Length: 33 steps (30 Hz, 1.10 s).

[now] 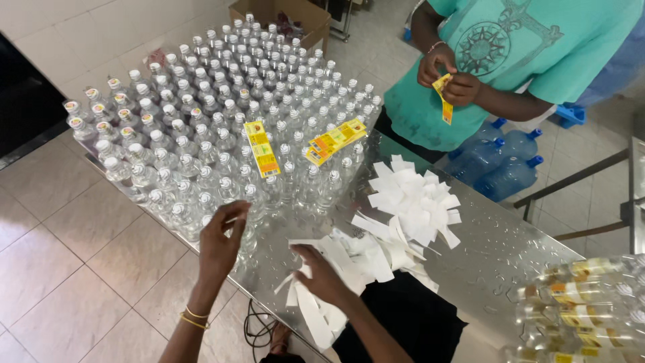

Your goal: The person repeatedly picks up a clear plastic bottle, applies a yellow label to its body, and places it on a table with other labeled bottles. The person also handles white paper strips and a black cloth on the table.

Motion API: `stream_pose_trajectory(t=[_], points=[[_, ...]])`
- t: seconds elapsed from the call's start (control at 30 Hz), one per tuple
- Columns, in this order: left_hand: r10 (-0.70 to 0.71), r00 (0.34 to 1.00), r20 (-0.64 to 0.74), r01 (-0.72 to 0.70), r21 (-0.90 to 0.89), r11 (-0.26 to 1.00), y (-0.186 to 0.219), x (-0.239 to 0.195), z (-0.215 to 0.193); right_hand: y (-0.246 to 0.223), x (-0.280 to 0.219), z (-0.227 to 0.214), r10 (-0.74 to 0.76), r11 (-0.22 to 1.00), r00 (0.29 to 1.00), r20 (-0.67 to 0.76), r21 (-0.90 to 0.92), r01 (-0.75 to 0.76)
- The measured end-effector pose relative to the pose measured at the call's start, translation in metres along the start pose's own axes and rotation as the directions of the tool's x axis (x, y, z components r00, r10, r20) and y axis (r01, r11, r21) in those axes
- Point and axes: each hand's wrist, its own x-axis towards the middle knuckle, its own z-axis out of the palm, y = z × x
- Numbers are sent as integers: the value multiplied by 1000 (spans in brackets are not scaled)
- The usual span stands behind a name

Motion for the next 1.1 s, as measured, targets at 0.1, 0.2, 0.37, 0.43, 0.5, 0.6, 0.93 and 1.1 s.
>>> stream_pose_trajectory(t=[0.1,0.2,0.37,0.43,0.5,0.6,0.93,1.1], points=[[45,999,26,-46,46,998,-5,50,-10,-10,76,66,-141,989,987,-73,38,144],[130,977,167,-169,247,954,-45,102,11,13,134,118,-316,947,934,-167,1,321],[491,755,435,-655,468,593,-192,190,77,10,151,142,-92,994,966,-242,40,105],[522,748,410,-653,593,470,-190,190,74,24,151,153,-171,985,941,-292,-36,168],[511,751,417,-651,593,473,-175,183,72,2,108,127,-98,990,931,-352,60,127],[501,775,384,-605,678,417,-166,181,71,-13,49,90,-66,918,883,-466,318,236],[197,928,317,-373,820,435,-165,197,61,65,-150,11,656,658,537,-531,751,-61],[212,942,258,-328,833,444,-167,223,60,110,-202,-18,802,595,372,-467,677,-433]])
